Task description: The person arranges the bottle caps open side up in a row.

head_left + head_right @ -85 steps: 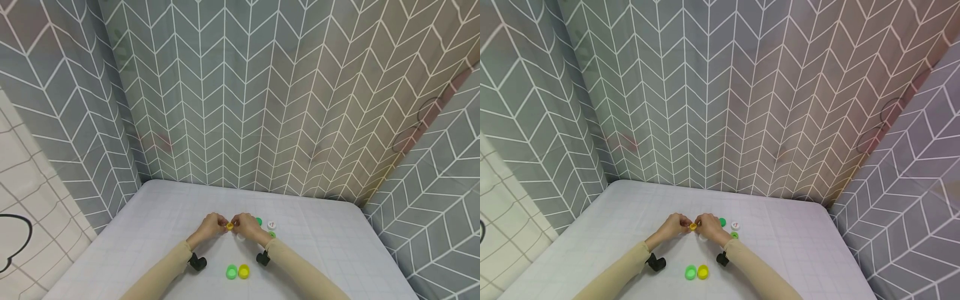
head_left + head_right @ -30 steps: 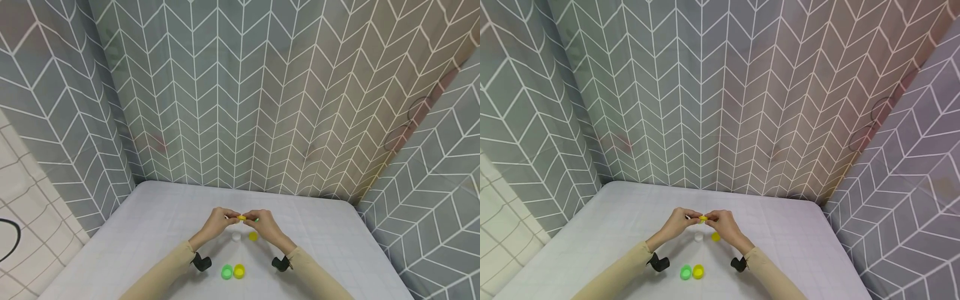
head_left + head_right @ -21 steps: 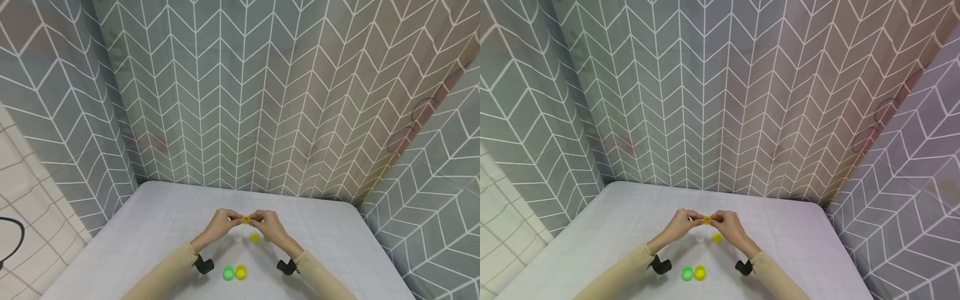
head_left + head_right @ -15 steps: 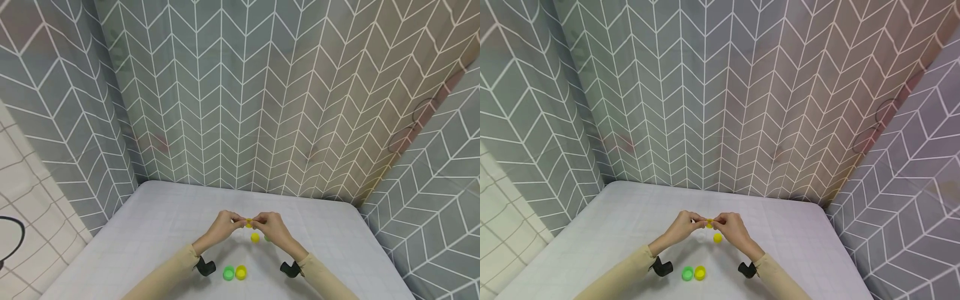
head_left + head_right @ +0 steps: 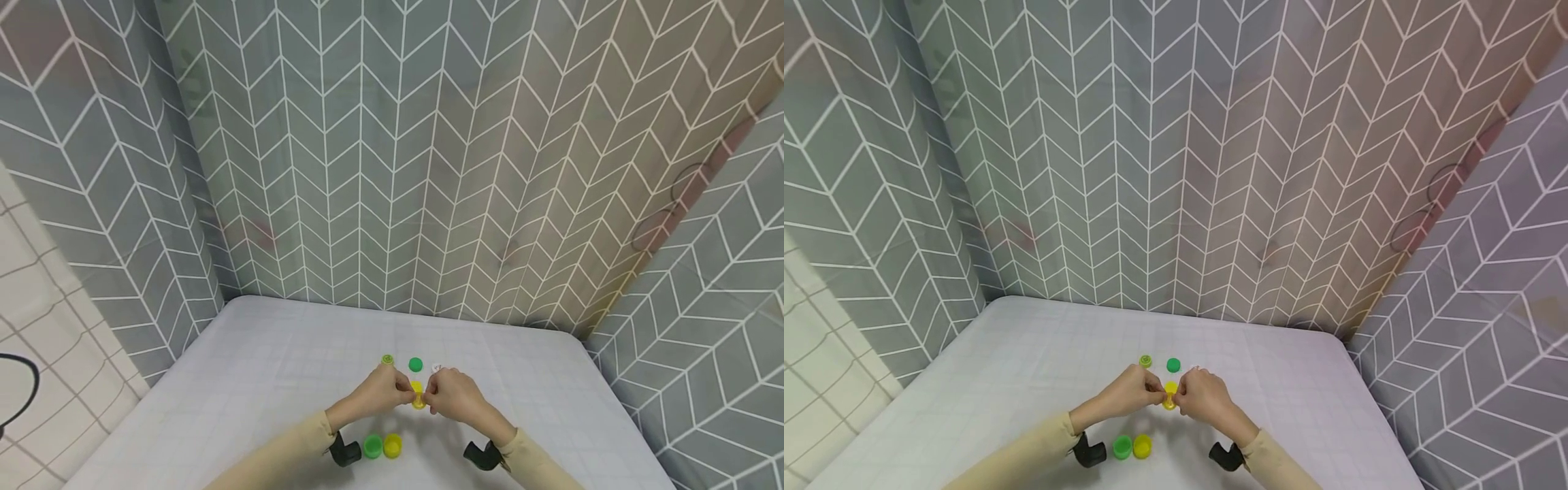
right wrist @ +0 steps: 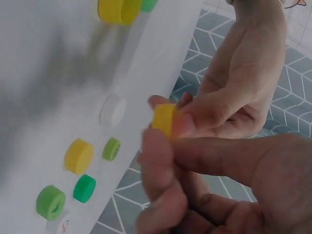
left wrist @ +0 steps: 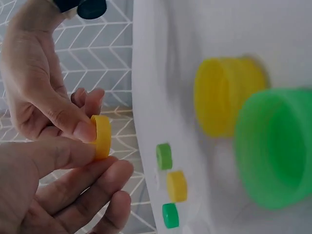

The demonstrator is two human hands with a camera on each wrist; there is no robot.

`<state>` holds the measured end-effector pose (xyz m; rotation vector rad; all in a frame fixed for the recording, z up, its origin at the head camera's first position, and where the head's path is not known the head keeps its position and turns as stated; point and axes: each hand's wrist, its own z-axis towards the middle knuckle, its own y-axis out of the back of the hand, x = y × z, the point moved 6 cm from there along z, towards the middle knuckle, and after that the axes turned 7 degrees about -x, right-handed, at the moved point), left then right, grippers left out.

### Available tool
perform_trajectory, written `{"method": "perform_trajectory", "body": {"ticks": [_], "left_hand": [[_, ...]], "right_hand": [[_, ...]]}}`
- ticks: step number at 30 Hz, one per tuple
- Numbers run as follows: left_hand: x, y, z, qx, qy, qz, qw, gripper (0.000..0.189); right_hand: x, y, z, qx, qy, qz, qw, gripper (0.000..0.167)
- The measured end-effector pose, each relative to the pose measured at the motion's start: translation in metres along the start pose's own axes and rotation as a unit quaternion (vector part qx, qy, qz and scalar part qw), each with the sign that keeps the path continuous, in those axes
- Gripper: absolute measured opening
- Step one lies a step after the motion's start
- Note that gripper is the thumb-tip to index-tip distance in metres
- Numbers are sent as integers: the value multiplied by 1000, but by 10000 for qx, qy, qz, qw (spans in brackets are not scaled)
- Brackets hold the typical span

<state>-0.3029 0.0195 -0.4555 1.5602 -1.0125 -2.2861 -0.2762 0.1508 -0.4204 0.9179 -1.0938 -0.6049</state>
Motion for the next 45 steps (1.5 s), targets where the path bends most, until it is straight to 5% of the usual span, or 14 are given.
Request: {"method": "perform_trajectory", "body": {"ticks": [8,17,45], "left_hand": [[-3,-20,-8,425,-207,319,9984,8],[3,-37,-15,823,167,428,9956,8],[14,-48,-20,1492,432,-12,9879,4]], "right_hand": [[-5,-13,-11,788,-148,-269,9964,18],[-13,-31,-18,1349,-213,-248,9903,22],[-18,-54,-24,1714,-410,-84,9843,21]]}}
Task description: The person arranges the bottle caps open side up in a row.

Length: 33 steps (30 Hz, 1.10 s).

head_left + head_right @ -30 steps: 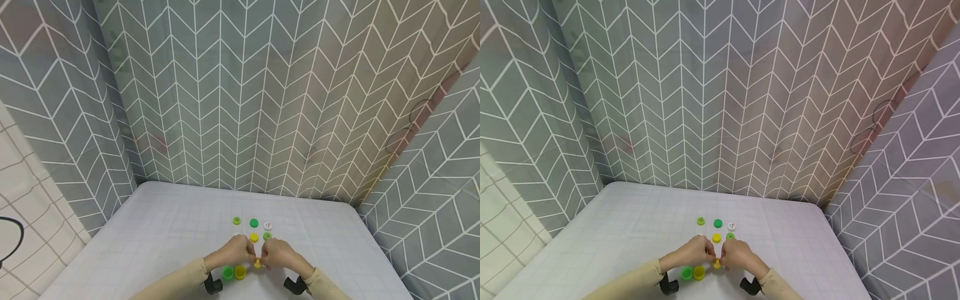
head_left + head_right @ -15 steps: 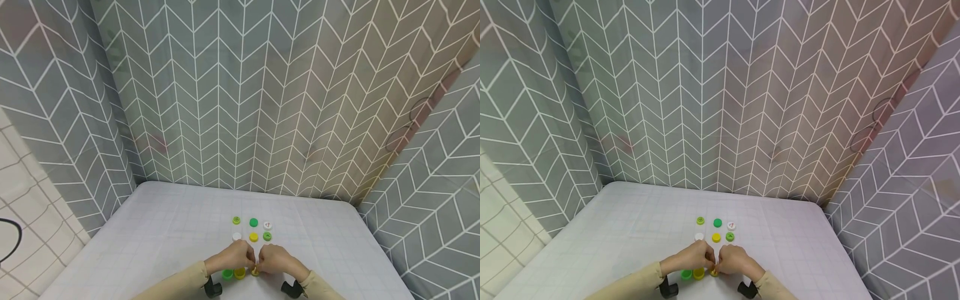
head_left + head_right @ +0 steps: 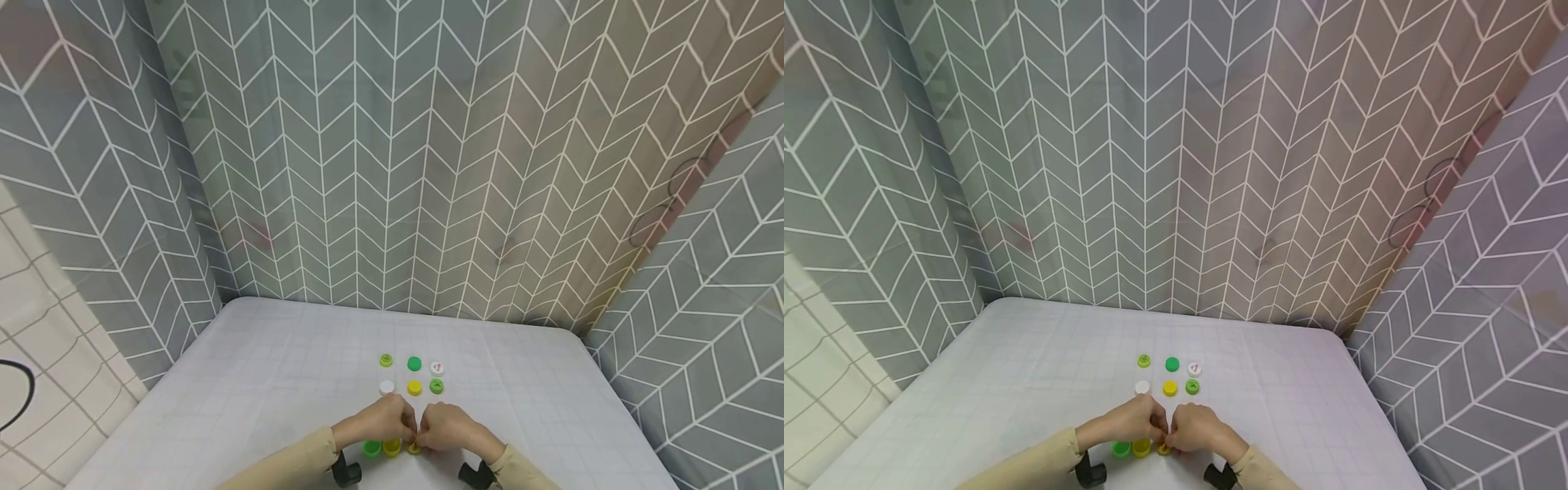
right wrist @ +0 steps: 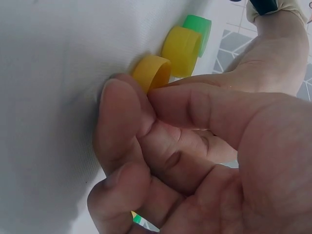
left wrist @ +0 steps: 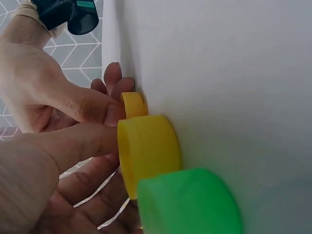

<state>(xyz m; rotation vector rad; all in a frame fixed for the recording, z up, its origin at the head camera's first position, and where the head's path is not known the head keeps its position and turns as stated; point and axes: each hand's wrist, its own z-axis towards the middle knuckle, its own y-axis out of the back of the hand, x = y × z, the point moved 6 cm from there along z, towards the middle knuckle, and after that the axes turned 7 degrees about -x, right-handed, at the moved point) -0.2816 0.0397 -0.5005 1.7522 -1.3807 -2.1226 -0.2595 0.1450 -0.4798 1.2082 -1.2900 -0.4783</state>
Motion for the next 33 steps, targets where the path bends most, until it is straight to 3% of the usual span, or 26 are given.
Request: {"method": "perform_trajectory", "body": {"ticks": [13,28,33], "left_hand": [[1,1,-3,175,-37,16,9998,9],[-1,6,-7,272,35,82,9996,8],[-2,16,-7,53,-156,221,9996,3]], "right_hand": [[4,-3,-2,64,145,255,9995,22],[6,-2,-3,78,199,199,9996,27],[5,7,-2,50,327,215,9992,26]]}}
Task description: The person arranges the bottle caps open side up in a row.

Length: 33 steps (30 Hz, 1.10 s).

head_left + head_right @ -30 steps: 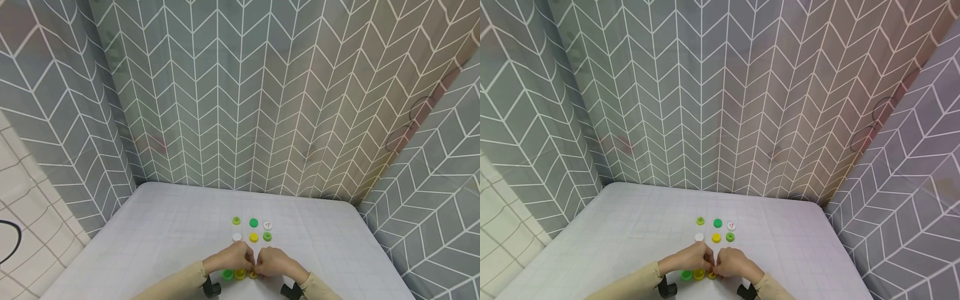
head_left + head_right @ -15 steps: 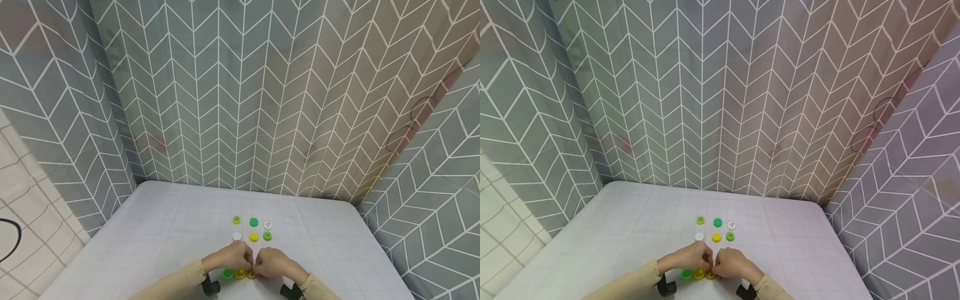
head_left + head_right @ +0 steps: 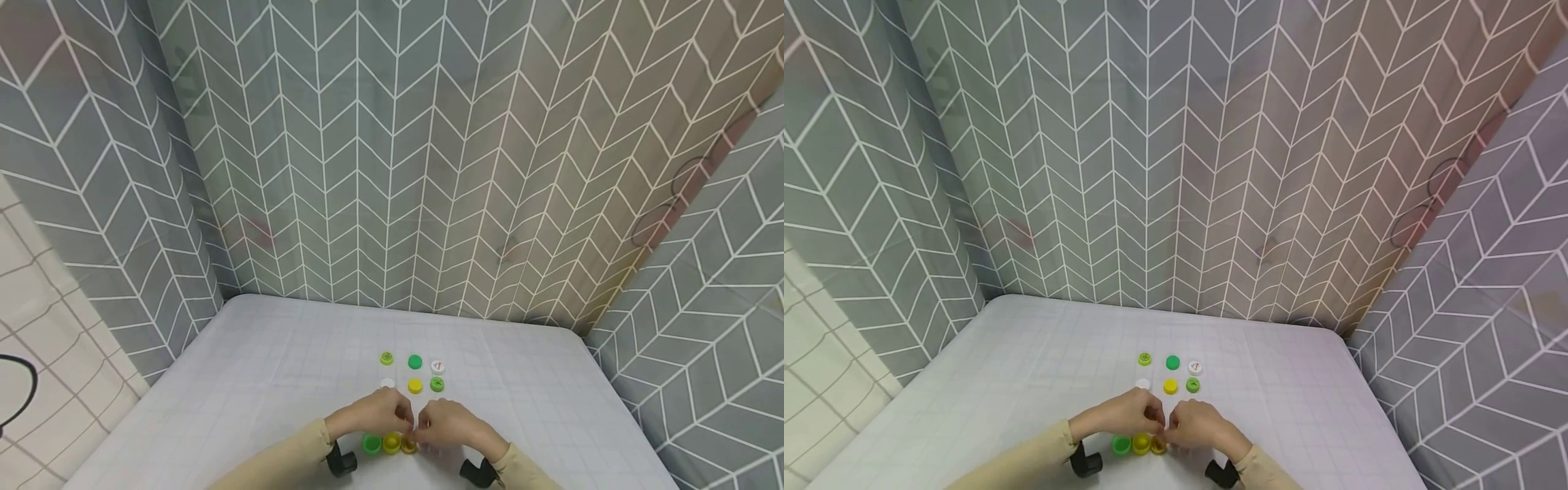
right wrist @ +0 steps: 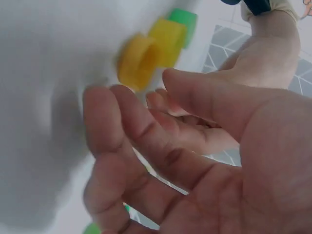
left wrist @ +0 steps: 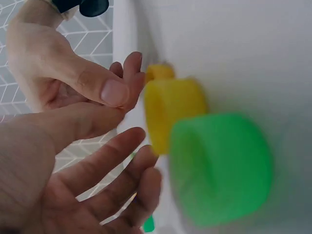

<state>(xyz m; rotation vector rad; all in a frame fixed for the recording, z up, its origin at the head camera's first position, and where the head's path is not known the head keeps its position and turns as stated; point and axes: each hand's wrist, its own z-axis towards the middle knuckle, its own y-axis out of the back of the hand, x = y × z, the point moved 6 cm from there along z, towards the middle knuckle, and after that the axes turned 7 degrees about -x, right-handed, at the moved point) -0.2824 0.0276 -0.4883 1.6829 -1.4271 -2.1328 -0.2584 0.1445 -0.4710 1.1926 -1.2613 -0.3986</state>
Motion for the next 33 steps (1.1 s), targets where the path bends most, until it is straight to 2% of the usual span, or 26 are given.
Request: {"method": "perform_trajectory", "body": {"ticks": [5,10,14,18,22,25,33], "left_hand": [[-5,26,4,-717,-312,34,9969,6],[-8,58,4,-1494,-517,-22,9874,9],[-7,78,2,-2050,-702,86,9762,12],[-1,89,2,-2451,-565,117,9678,18],[8,94,2,-2670,-398,140,9628,33],[13,97,3,-2746,-319,206,9608,41],[25,97,5,-2659,-199,211,9636,40]], "right_hand": [[1,21,3,-607,259,102,9978,25],[8,47,5,-1366,516,117,9892,23],[8,62,9,-1922,494,29,9801,16],[5,73,12,-2384,259,-23,9708,25],[2,80,14,-2702,-26,-35,9628,43],[1,83,16,-2834,-93,-43,9589,52],[-2,78,23,-2693,-128,51,9630,57]]}}
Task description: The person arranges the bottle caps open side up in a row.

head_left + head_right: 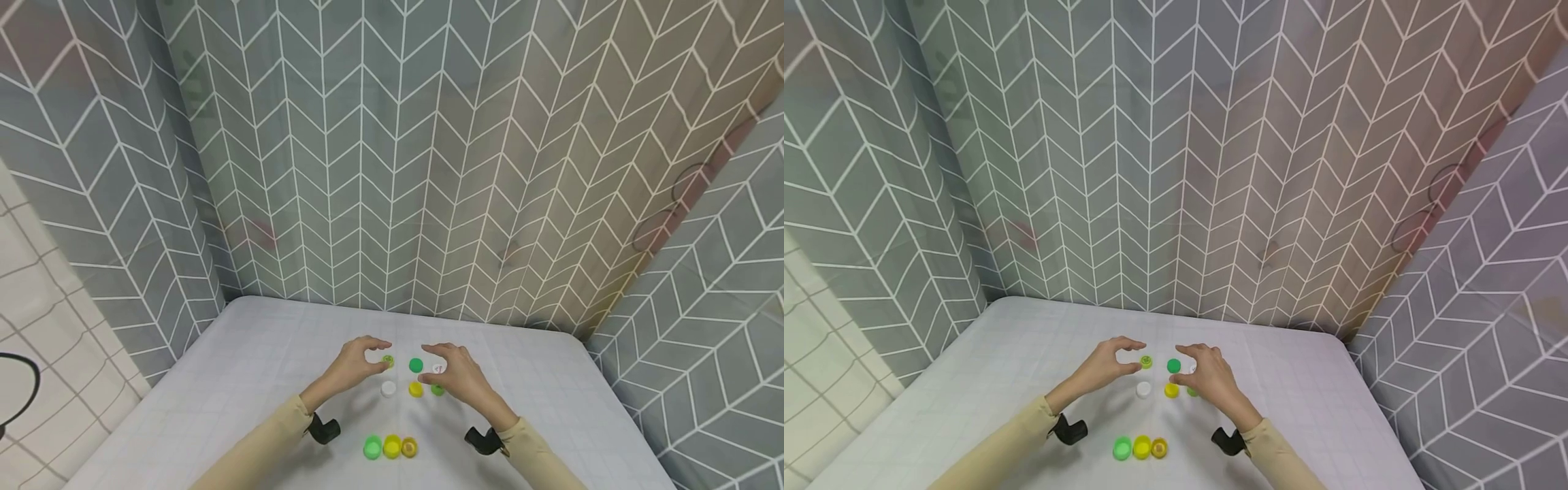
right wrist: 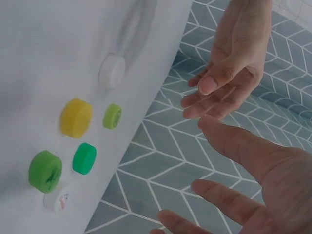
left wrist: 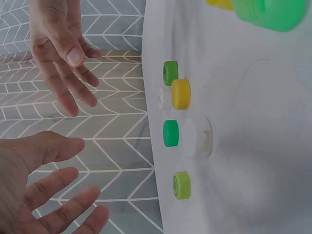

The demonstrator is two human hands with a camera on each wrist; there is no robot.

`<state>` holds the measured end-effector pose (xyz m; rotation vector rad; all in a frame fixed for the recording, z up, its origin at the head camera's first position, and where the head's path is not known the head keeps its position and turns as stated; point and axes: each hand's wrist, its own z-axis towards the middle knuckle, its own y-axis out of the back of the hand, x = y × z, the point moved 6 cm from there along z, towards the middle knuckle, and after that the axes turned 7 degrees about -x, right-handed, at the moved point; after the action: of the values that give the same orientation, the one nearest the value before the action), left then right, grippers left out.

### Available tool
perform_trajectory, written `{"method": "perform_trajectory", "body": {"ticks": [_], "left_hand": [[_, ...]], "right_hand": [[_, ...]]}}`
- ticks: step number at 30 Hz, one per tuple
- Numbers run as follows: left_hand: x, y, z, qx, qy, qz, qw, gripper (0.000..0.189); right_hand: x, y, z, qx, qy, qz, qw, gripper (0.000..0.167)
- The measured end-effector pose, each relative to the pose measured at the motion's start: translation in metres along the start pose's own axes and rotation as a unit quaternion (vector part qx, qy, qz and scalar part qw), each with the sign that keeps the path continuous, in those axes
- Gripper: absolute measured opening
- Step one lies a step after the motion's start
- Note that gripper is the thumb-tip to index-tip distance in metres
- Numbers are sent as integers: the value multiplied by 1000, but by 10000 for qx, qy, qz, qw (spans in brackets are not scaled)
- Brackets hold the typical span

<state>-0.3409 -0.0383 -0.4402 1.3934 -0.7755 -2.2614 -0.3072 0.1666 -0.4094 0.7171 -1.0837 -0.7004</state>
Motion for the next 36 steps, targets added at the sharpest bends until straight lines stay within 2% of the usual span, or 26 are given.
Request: {"method": "perform_trajectory", "body": {"ticks": [6,14,23,31,36], "left_hand": [[7,-4,1,151,105,-96,9998,41],[8,-4,7,239,13,-177,9996,36],[20,-11,8,491,230,-113,9985,39],[31,-12,8,491,401,-58,9980,36],[34,-17,5,665,475,-36,9966,34]], "right_hand": [[3,-13,5,160,108,-114,9997,58],[9,-28,15,248,218,-362,9988,58],[4,-45,24,495,33,-295,9983,57],[4,-52,29,651,92,-296,9974,57],[3,-61,29,803,48,-302,9963,56]]}}
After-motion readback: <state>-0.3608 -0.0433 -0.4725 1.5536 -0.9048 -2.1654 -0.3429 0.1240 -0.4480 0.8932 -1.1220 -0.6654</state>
